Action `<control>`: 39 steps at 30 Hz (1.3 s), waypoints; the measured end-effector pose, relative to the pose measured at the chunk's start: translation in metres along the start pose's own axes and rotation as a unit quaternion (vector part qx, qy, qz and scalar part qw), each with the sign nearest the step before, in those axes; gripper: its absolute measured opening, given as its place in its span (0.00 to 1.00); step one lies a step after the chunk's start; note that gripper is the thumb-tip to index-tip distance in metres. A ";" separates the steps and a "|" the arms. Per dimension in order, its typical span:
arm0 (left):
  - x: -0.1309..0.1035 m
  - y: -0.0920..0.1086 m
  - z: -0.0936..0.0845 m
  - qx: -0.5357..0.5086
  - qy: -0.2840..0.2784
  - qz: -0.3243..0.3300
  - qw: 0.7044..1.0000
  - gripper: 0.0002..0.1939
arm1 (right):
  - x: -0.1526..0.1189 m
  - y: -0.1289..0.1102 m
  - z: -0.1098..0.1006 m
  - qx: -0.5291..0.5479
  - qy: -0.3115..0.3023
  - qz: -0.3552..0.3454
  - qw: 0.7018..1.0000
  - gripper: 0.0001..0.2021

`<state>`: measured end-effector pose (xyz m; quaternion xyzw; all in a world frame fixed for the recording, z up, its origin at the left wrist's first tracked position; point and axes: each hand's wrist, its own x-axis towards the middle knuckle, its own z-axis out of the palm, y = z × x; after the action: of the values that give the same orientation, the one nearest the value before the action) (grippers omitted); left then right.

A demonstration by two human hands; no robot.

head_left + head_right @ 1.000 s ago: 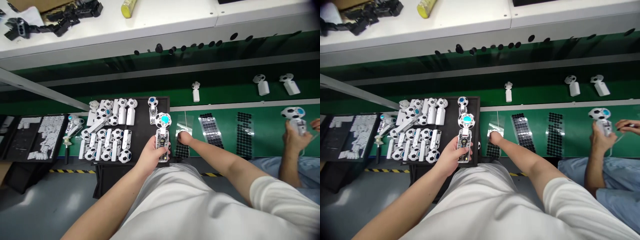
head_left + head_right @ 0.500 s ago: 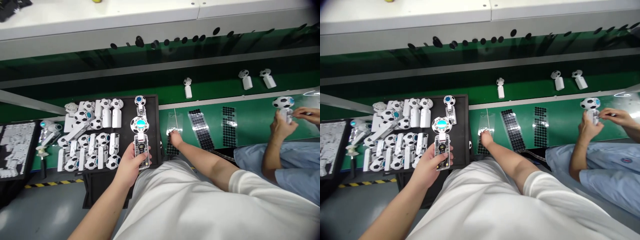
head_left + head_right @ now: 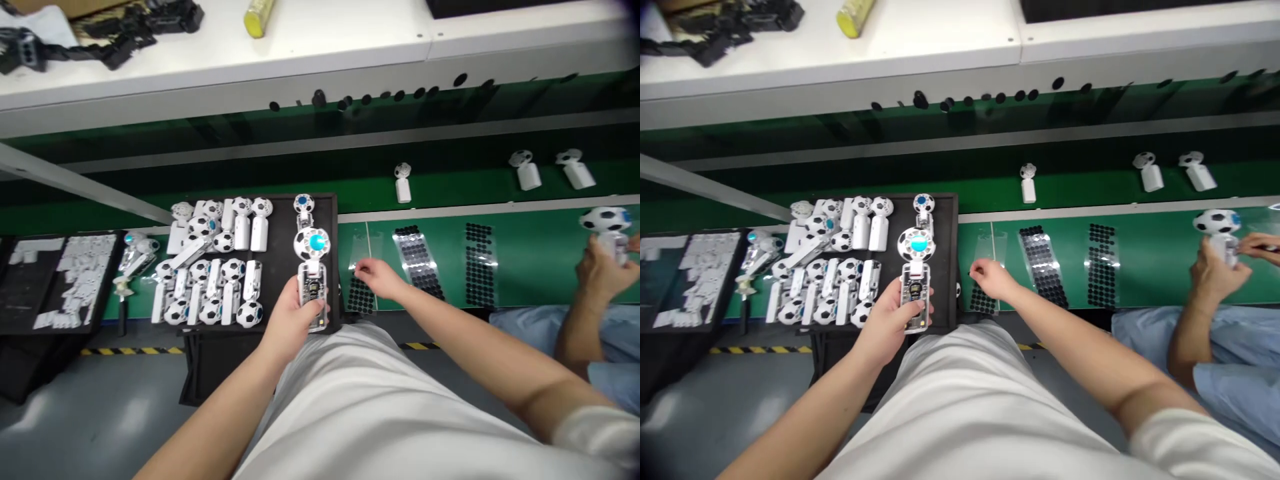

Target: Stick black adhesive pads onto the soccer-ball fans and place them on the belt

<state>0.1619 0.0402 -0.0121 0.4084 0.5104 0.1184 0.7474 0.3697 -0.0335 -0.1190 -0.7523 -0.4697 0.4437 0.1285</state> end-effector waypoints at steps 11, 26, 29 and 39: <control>-0.004 0.009 0.023 0.085 -0.069 0.108 0.988 0.28 | -0.083 -0.116 -0.079 -0.026 0.060 -0.192 0.979 0.08; 0.032 -0.036 -0.003 -0.013 0.039 -0.032 0.999 0.21 | -0.011 0.011 -0.006 0.235 0.104 0.089 0.962 0.08; 0.045 -0.056 -0.028 0.009 0.110 -0.016 0.994 0.21 | -0.005 0.056 0.041 0.257 0.082 0.151 0.951 0.09; 0.084 -0.052 -0.061 0.103 0.164 0.079 0.978 0.17 | -0.003 0.099 0.088 0.337 0.058 0.192 0.920 0.09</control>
<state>0.1347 0.0867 -0.1148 0.4974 0.6020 0.1892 0.5953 0.3583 -0.1077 -0.2279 -0.7647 -0.1306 0.5478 0.3132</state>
